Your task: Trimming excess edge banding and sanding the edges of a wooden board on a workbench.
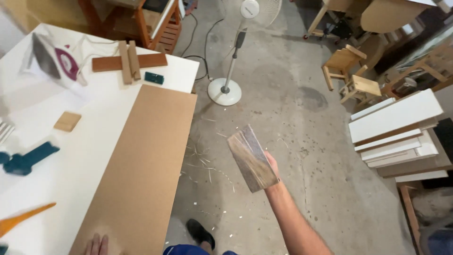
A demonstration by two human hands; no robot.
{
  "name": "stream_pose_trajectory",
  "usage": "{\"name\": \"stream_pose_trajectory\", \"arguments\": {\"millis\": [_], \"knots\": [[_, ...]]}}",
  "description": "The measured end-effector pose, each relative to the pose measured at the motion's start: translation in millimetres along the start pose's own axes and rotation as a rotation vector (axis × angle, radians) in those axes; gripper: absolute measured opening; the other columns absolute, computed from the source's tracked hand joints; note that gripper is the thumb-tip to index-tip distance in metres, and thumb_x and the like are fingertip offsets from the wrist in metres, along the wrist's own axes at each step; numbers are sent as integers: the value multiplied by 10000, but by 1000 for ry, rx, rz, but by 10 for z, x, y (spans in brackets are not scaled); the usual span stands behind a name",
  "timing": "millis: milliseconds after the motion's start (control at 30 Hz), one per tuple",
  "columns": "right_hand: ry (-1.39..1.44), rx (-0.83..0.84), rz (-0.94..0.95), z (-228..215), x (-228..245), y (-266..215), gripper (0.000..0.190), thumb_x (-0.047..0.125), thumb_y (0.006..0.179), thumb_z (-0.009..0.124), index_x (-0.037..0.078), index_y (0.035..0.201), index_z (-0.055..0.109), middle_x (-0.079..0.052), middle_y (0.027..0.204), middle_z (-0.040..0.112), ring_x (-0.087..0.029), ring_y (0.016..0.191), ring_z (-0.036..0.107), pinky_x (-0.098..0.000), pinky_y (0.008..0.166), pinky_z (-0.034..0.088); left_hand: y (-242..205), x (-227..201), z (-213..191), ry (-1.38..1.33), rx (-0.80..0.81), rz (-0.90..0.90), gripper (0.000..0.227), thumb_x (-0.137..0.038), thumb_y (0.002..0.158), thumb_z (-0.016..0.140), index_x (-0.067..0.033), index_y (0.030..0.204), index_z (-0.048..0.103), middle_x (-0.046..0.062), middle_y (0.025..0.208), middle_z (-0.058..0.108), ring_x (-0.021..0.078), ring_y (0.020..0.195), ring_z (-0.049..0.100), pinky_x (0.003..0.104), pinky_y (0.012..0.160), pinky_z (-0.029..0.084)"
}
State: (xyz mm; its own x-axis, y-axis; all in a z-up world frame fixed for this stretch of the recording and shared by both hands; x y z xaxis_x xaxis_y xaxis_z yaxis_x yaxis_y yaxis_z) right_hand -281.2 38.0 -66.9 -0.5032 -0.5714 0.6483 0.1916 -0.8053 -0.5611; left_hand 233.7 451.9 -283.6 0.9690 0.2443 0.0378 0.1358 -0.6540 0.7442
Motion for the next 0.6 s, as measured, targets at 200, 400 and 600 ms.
{"name": "stream_pose_trajectory", "arguments": {"millis": [200, 400, 600], "knots": [[-46, -105, 130, -716, -1112, -993, 301, 374, 914, 678, 104, 1045, 704, -100, 886, 702, -272, 789, 677, -408, 674, 542, 1094, -499, -913, 89, 483, -113, 838, -629, 808, 602, -53, 1416, 609, 142, 1477, 619, 315, 1427, 548, 454, 1230, 418], [-305, -20, 67, -968, -2453, -2208, 410, 254, 1004, 500, 58, 645, 478, -109, 564, 496, -212, 546, 468, -335, 555, 363, 1114, -537, -1067, -4, 472, -129, 820, -602, 910, 625, -9, 1475, 577, 188, 1535, 559, 328, 1456, 477, 456, 1226, 339], [-665, 6, -71, -778, -3203, -2947, 394, 303, 1023, 518, 106, 682, 507, -40, 548, 537, -150, 574, 493, -286, 633, 409, 1087, -414, -940, -92, 611, -244, 818, -618, 929, 602, -42, 1504, 524, 178, 1596, 463, 316, 1498, 370, 455, 1248, 211]]}}
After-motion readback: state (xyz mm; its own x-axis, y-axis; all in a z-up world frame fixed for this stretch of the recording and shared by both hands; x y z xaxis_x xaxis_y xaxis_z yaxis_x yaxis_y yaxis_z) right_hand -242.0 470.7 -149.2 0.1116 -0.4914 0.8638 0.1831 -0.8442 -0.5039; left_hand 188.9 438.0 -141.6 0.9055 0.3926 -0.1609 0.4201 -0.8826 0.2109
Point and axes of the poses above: each hand's wrist, its own y-axis towards the middle knuckle, its own z-axis out of the palm, x = y × z, the point moved 7 cm from there along y, towards the middle knuckle
